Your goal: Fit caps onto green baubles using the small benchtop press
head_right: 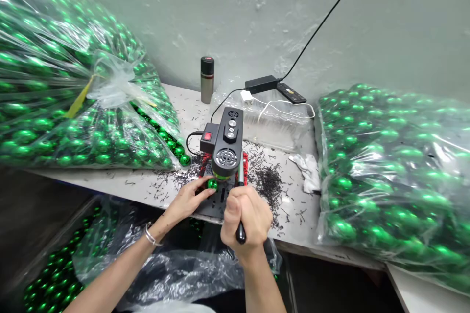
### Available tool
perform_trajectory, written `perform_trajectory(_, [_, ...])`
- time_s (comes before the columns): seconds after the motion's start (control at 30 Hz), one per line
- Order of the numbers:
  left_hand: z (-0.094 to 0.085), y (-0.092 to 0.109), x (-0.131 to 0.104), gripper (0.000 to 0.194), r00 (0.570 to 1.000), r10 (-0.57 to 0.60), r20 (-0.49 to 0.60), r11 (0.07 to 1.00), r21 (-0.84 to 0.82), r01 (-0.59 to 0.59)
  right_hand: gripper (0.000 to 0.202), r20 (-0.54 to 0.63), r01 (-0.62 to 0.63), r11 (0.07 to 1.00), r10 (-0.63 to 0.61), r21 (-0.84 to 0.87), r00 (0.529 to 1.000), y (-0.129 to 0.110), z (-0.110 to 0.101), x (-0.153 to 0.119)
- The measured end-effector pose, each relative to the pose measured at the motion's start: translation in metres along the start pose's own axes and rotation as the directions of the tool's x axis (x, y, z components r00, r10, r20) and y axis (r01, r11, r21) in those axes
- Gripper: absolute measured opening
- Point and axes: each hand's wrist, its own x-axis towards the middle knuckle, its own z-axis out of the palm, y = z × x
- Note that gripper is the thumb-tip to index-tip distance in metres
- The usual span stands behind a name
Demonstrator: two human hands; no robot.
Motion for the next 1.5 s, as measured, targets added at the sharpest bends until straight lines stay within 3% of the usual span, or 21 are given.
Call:
perform_trajectory(0.13, [-0.001,0.0,-0.002,0.039,0.998,0.059,-0.014,0.998,-0.014,-0.059,0.03,0.015,-0.001,1.0,0.001,-0.018,1.0,0.001,-0.001,-0.005])
perform_trajectory(0.23, [-0.006,-0.002,-0.005,0.04,1.0,-0.024,0.014,0.965,-0.259,0.026,0.03,0.023,0.001,1.0,-0.001,-0.012,1.0,0.001,-0.001,-0.005])
perform_trajectory(0.3, [-0.012,-0.002,-0.006,0.042,0.987,-0.146,0.069,0.835,-0.527,0.16,0.031,0.024,-0.003,1.0,0.003,0.003,1.0,0.001,-0.001,-0.004])
perform_trajectory(0.37, [-0.02,0.0,-0.007,0.039,0.955,-0.265,0.133,0.612,-0.742,0.273,0.031,0.016,-0.005,1.0,0.005,0.015,1.0,0.001,0.0,-0.003])
perform_trajectory(0.47, [-0.028,0.007,-0.008,0.023,0.898,-0.399,0.184,0.35,-0.875,0.335,0.031,-0.001,-0.006,1.0,0.006,0.007,1.0,0.001,0.0,-0.003])
perform_trajectory(0.53, [-0.029,0.011,-0.007,0.013,0.874,-0.451,0.183,0.287,-0.897,0.336,0.03,-0.001,-0.004,1.0,0.004,0.003,1.0,0.001,0.0,-0.003])
perform_trajectory(0.63, [-0.022,0.012,-0.005,0.019,0.887,-0.439,0.144,0.379,-0.865,0.328,0.03,0.004,-0.004,1.0,0.004,0.004,1.0,0.001,0.0,-0.003])
perform_trajectory(0.8, [0.0,0.005,-0.004,0.056,0.953,-0.274,0.131,0.762,-0.574,0.298,0.029,0.007,-0.005,1.0,0.005,0.001,1.0,0.0,-0.001,-0.002])
perform_trajectory(0.97, [0.012,0.004,-0.006,0.052,0.982,-0.173,0.07,0.955,-0.232,0.185,0.029,0.013,0.002,1.0,-0.002,-0.006,1.0,0.0,-0.001,-0.002])
perform_trajectory(1.1, [0.012,0.011,-0.009,0.044,0.998,-0.07,-0.006,0.997,0.039,0.07,0.029,0.025,-0.009,1.0,0.009,-0.009,1.0,-0.001,-0.001,-0.003])
perform_trajectory(1.23, [0.012,0.01,-0.012,0.037,0.994,0.099,-0.041,0.968,0.235,-0.087,0.028,0.038,-0.024,1.0,0.025,-0.005,0.999,0.0,-0.002,-0.006])
perform_trajectory(1.5, [0.02,0.0,-0.012,0.031,0.955,0.284,-0.08,0.898,0.37,-0.236,0.025,0.073,-0.024,1.0,0.024,0.012,0.997,0.008,-0.001,-0.03])
